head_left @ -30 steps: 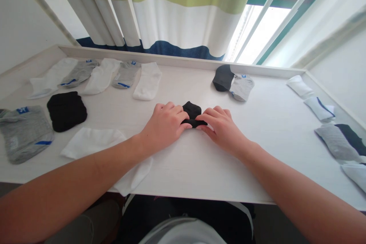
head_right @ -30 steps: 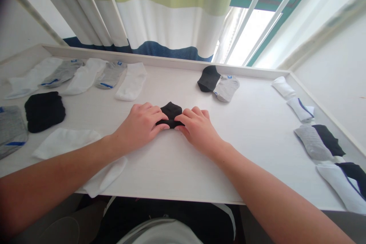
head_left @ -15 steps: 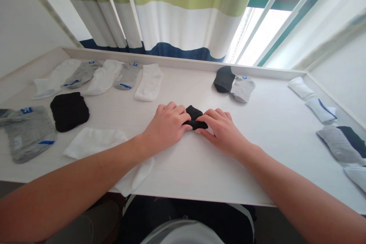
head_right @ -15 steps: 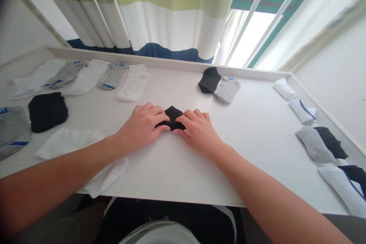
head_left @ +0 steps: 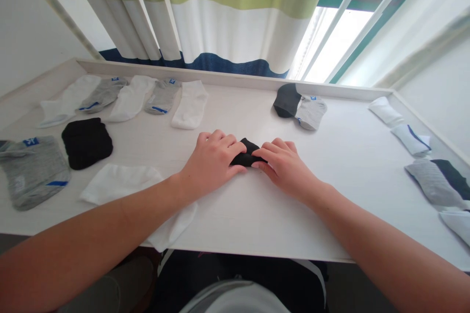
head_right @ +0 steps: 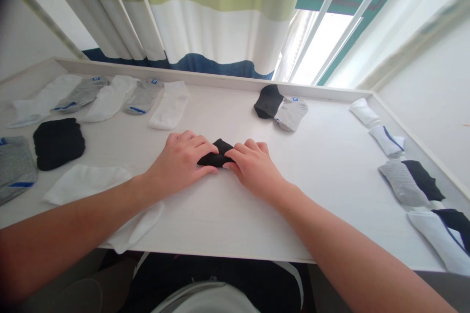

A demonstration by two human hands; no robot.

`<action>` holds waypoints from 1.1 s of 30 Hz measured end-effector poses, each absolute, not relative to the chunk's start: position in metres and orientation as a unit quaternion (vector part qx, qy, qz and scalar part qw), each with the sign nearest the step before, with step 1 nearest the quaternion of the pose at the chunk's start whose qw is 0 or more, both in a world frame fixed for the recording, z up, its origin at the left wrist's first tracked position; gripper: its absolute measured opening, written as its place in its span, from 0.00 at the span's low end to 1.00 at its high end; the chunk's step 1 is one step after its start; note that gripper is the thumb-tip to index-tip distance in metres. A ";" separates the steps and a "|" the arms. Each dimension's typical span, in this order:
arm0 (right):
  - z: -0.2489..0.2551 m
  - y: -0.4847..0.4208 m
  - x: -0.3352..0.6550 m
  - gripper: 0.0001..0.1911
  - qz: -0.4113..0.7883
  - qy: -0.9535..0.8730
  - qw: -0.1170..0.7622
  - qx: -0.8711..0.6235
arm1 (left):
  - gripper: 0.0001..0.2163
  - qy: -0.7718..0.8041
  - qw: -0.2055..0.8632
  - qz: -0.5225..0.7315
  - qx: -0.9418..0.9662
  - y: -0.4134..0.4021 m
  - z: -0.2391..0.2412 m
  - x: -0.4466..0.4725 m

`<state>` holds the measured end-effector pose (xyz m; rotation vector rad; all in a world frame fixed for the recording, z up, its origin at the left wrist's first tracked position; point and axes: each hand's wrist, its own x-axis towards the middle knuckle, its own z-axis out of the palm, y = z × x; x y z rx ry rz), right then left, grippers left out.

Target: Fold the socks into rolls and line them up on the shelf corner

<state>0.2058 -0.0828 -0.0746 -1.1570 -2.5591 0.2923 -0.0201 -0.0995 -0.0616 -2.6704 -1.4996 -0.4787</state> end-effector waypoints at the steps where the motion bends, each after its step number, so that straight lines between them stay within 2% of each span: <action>1: -0.074 -0.083 0.206 0.10 0.103 -0.895 0.159 -0.405 | 0.10 -0.482 0.026 -0.154 -0.862 -0.100 -0.061 -0.020; 7: -0.073 -0.086 0.205 0.10 0.107 -0.892 0.154 -0.411 | 0.06 -0.485 -0.002 -0.146 -0.862 -0.099 -0.060 -0.018; 13: -0.075 -0.087 0.207 0.14 0.103 -0.885 0.189 -0.412 | 0.06 -0.491 -0.027 -0.143 -0.859 -0.097 -0.060 -0.018; 17: -0.076 -0.085 0.206 0.08 0.101 -0.886 0.196 -0.407 | 0.08 -0.500 -0.034 -0.131 -0.855 -0.096 -0.060 -0.017; 20: -0.076 -0.084 0.206 0.06 0.104 -0.889 0.189 -0.405 | 0.10 -0.505 -0.027 -0.127 -0.854 -0.097 -0.060 -0.016; 27: -0.076 -0.083 0.205 0.10 0.106 -0.890 0.175 -0.407 | 0.11 -0.491 0.020 -0.157 -0.857 -0.101 -0.059 -0.019; 33: -0.074 -0.084 0.205 0.11 0.117 -0.889 0.160 -0.413 | 0.06 -0.489 0.003 -0.151 -0.859 -0.099 -0.060 -0.020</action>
